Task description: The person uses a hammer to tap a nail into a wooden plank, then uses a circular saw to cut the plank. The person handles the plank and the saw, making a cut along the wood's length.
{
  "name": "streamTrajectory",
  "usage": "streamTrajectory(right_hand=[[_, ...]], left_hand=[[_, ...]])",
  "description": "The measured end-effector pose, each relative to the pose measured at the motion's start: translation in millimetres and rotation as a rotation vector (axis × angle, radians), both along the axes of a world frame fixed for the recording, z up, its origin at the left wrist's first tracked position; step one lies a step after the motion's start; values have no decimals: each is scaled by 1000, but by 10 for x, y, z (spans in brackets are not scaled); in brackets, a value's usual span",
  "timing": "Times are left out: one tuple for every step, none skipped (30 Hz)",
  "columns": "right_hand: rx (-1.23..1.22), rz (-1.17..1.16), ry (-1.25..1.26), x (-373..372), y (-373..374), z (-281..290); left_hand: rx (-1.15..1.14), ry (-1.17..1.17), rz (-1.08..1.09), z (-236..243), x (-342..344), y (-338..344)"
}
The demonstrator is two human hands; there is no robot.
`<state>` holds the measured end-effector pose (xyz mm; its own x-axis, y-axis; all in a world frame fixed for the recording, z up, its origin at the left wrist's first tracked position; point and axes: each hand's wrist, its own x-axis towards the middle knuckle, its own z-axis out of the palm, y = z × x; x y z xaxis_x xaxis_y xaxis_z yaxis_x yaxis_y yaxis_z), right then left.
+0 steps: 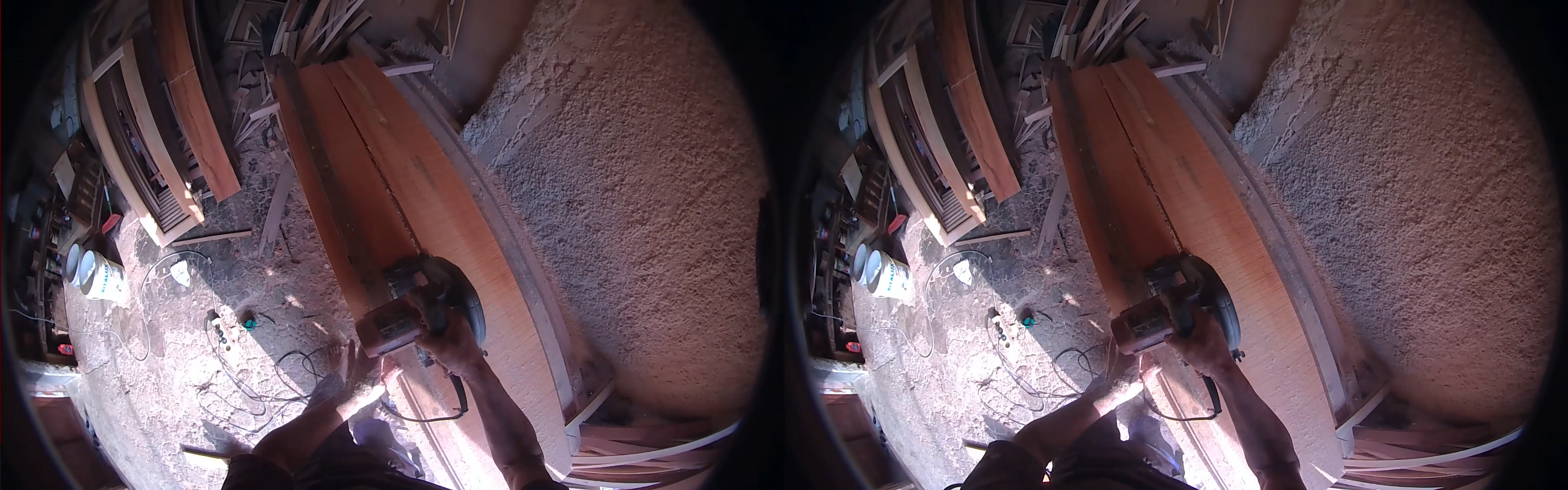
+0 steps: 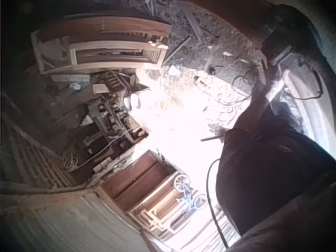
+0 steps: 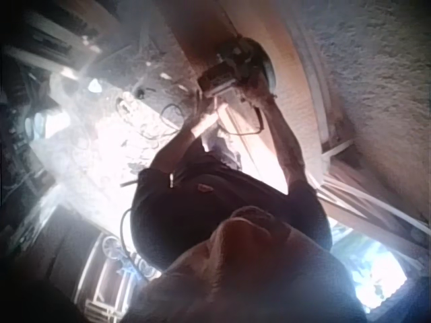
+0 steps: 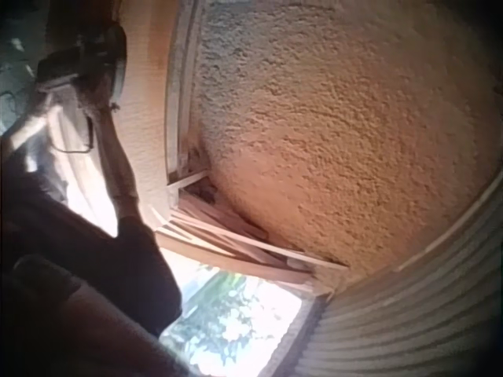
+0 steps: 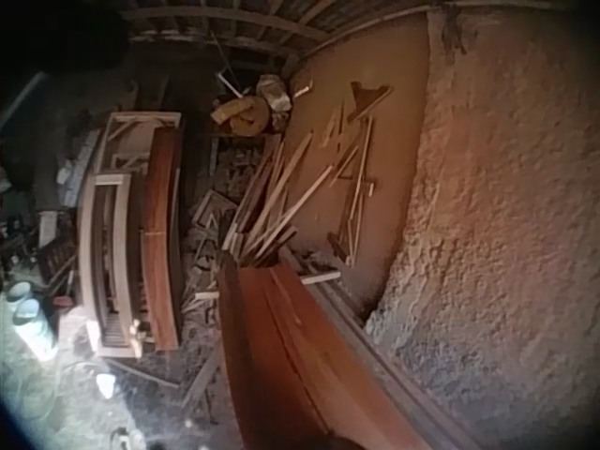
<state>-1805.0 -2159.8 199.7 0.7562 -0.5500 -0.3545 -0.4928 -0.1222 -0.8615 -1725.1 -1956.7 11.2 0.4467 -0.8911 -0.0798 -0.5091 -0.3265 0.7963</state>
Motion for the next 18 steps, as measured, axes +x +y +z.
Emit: streamTrajectory(right_hand=[[-7, 1, -34, 20, -13, -14], [-15, 2, -68, 42, -24, -29], [-13, 10, -56, 66, -38, -43], [-11, 17, -44, 92, -50, -55], [2, 8, -9, 119, -58, -64], [-17, 16, -43, 147, -64, -67], [-26, 6, -53, 176, -62, -69], [-24, 2, -46, 201, -70, -62], [-22, -2, -38, 226, -77, -54], [-8, 0, -14, 248, -89, -43], [10, 5, 2, 278, -108, -33], [-20, 16, 40, 310, -123, -28], [-45, 30, 71, 343, -138, -25], [-42, 22, 80, 373, -143, -27], [-31, 22, 41, 402, -148, -31], [5, 1, -20, 438, -147, -40], [34, -15, -19, 473, -160, -45], [22, -3, -44, 508, -165, -52]], left_hand=[[-30, -164, 32, 41, -17, 18], [26, -210, 12, 85, -24, 26], [0, -273, 16, 132, -32, 29], [-58, -321, 44, 178, -35, 26], [-47, -345, 22, 219, -34, 21], [-69, -353, 23, 254, -30, 11], [-102, -350, 45, 282, -24, 2], [-56, -340, 20, 304, -15, -11], [-21, -318, 17, 322, -10, -22], [6, -293, 16, 339, -2, -28], [1, -297, 2, 356, 9, -29], [-11, -298, -11, 378, 14, -23], [-63, -304, 5, 400, 23, -24], [-17, -309, -16, 427, 29, -20], [-9, -317, -10, 461, 21, -14], [13, -312, -11, 494, 27, -14], [22, -329, -7, 528, 33, -14], [46, -331, -10, 562, 37, -10]])
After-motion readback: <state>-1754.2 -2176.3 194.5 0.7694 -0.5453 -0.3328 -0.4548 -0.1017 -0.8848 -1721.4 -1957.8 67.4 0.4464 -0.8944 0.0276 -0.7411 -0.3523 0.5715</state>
